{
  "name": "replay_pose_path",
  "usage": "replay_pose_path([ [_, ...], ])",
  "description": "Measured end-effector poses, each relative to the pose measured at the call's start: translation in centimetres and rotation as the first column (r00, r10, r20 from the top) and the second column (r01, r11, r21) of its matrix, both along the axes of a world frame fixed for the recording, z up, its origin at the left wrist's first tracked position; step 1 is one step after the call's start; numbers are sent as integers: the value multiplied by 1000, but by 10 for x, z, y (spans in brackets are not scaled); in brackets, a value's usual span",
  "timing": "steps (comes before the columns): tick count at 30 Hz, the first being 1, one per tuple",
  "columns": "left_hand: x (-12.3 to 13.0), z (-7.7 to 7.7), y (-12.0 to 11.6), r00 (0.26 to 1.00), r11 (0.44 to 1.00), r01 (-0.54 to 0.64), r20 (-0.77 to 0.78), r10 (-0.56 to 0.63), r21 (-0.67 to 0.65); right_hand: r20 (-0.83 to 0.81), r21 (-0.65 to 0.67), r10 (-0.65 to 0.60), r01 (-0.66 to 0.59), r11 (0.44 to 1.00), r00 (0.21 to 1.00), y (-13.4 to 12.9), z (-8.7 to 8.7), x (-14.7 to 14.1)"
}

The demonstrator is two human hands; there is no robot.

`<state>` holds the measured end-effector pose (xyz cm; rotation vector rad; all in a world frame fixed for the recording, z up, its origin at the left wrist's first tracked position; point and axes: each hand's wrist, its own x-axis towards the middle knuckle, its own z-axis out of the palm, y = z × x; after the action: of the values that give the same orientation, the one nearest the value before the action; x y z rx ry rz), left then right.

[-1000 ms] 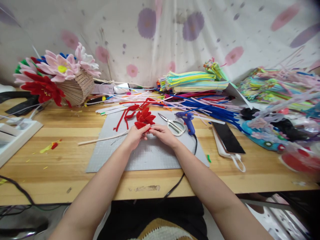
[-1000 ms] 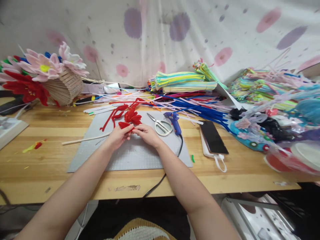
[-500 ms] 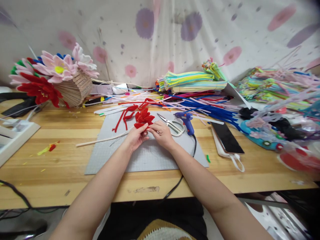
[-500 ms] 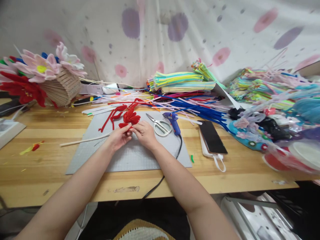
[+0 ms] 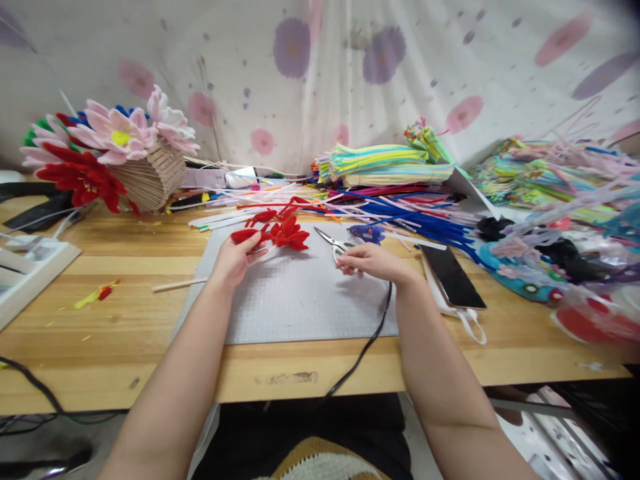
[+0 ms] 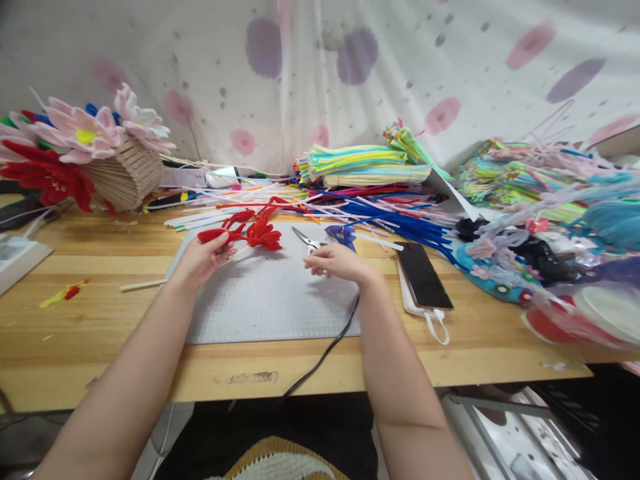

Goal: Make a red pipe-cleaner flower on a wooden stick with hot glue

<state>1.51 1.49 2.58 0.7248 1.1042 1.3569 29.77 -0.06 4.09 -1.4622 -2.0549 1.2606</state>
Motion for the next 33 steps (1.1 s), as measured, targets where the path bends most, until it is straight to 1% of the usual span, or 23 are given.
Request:
replay_pose_path([
  [2,1,1,-1,999,999,35,17,-35,-21,132,-65,-23,31,997,991,-3,3,25],
  [3,1,2,-2,998,998,49,32,-48,-31,207,-68,-30,45,997,978,-5,3,37],
  [4,1,2,-3,997,997,61,50,-59,-37,280,-40,-57,71,997,958,-5,2,47],
  [5,2,3,-3,995,997,73,69,-71,-38,352,32,-121,118,993,928,-5,1,55],
  [6,2,3,-3,992,996,88,88,-85,-30,401,127,-213,177,976,891,-5,-1,61],
  [8,3,3,-4,986,993,117,121,-118,15,420,318,-399,280,906,815,-2,-6,65],
  [10,3,2,-3,978,989,134,152,-143,66,365,423,-507,346,837,781,3,-14,61],
  [12,3,1,-3,972,987,130,182,-146,94,280,474,-577,412,778,767,8,-25,52],
  [15,4,-3,-2,972,984,139,175,-157,110,123,482,-695,570,666,708,14,-40,40],
  [17,8,-8,-4,968,973,196,137,-212,123,47,459,-737,640,616,675,17,-46,36],
  [19,17,-14,-8,945,945,300,93,-313,130,-13,470,-736,654,593,677,19,-50,35],
  [21,29,-21,-13,901,899,423,45,-430,114,-56,478,-710,643,598,702,20,-53,33],
  [23,39,-27,-17,853,851,520,0,-522,74,-68,419,-702,659,625,709,22,-57,31],
  [24,43,-30,-18,837,835,547,-20,-547,56,-72,374,-709,678,633,701,23,-59,30],
  [25,46,-32,-18,833,831,554,-42,-552,49,-89,331,-718,701,632,690,24,-60,30],
  [26,47,-34,-17,841,840,541,-67,-537,53,-128,296,-722,721,626,680,25,-62,29],
  [28,47,-37,-13,884,881,462,-129,-449,98,-267,242,-709,757,607,653,27,-64,28],
  [30,43,-39,-6,933,926,338,-188,-307,165,-419,180,-682,791,585,599,27,-64,26],
  [31,42,-40,-3,949,940,279,-206,-239,195,-478,143,-669,802,580,569,27,-63,24],
  [32,40,-41,0,959,948,232,-214,-186,218,-528,110,-652,804,584,545,25,-62,22],
  [33,39,-42,2,965,952,201,-215,-151,231,-573,85,-623,795,600,532,23,-60,19],
])
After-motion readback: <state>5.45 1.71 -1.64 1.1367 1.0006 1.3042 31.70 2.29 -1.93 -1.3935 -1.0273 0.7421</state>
